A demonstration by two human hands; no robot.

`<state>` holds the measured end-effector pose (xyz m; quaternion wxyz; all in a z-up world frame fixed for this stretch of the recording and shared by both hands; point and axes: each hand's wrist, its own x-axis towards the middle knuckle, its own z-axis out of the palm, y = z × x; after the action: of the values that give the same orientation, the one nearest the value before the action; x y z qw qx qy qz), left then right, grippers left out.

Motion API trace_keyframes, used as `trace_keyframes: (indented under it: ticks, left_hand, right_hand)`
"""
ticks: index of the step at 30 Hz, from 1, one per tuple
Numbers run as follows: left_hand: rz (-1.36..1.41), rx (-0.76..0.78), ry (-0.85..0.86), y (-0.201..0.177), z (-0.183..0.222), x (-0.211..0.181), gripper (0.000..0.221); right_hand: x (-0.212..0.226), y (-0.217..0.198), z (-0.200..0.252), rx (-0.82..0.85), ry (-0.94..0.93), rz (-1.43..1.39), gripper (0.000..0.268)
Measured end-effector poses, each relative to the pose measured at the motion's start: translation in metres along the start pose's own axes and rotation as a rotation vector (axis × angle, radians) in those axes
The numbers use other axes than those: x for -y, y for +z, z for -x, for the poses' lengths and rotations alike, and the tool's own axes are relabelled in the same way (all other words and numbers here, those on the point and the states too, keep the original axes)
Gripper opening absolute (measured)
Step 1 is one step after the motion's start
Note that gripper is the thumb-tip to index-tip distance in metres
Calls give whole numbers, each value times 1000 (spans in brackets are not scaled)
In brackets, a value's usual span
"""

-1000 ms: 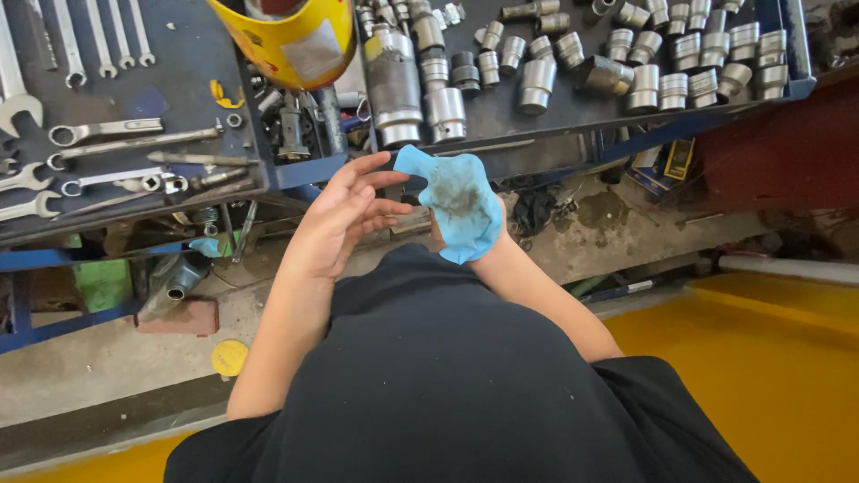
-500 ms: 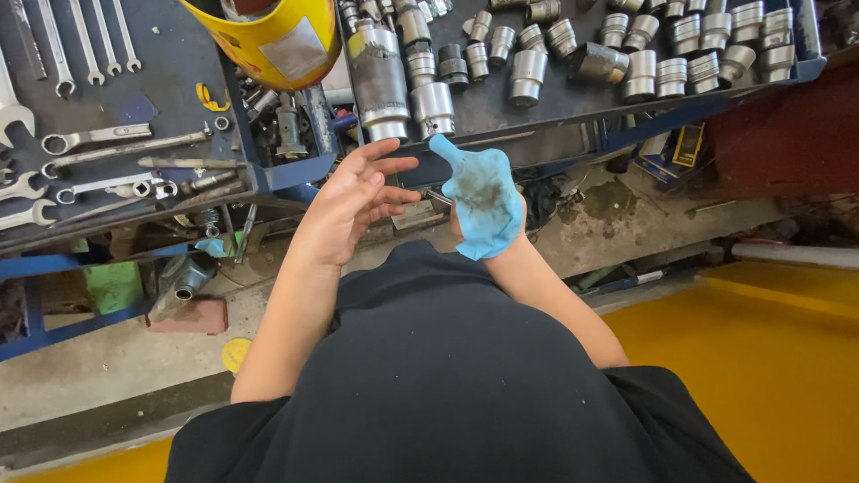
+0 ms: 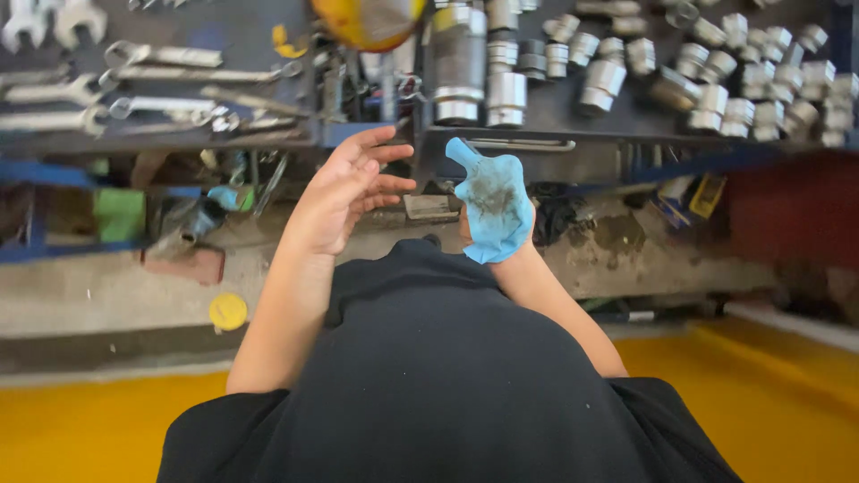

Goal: Cleaning and organizing various sizes of wrenches on a service bay workbench.

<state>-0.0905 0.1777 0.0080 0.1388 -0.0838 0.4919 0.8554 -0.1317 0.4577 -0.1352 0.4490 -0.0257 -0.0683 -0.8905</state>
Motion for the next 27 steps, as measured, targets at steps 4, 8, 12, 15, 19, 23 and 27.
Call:
trace_keyframes:
  ticks: [4,8,12,15,19,23,27]
  left_hand:
    - [33,-110,90,-37,41,-12,59]
    - [82,-246,189,-77,88,-21,56]
    - [130,-343,265,-129,136,-29,55]
    - [166,-398,321,-169,180,-39,53]
    - [169,-486,395,-221,234,-57,53]
    - [186,-550,490,-276,284,-69,54]
    - [176,-614,514,-315,329,-88,53]
  right_hand:
    - [-37,30,-47,-83,25,73,67]
    - [-74,27,-85,-70,-195,473,51]
    - [-109,16,-118,-6,212,35,64]
    - [-149,6,-145,-80,43,289,49]
    - [-205,13,-186,-9,311,150,79]
    - [-258,18,-220,12,468,162,70]
    - [-304,7,-256,-210,369,258,77]
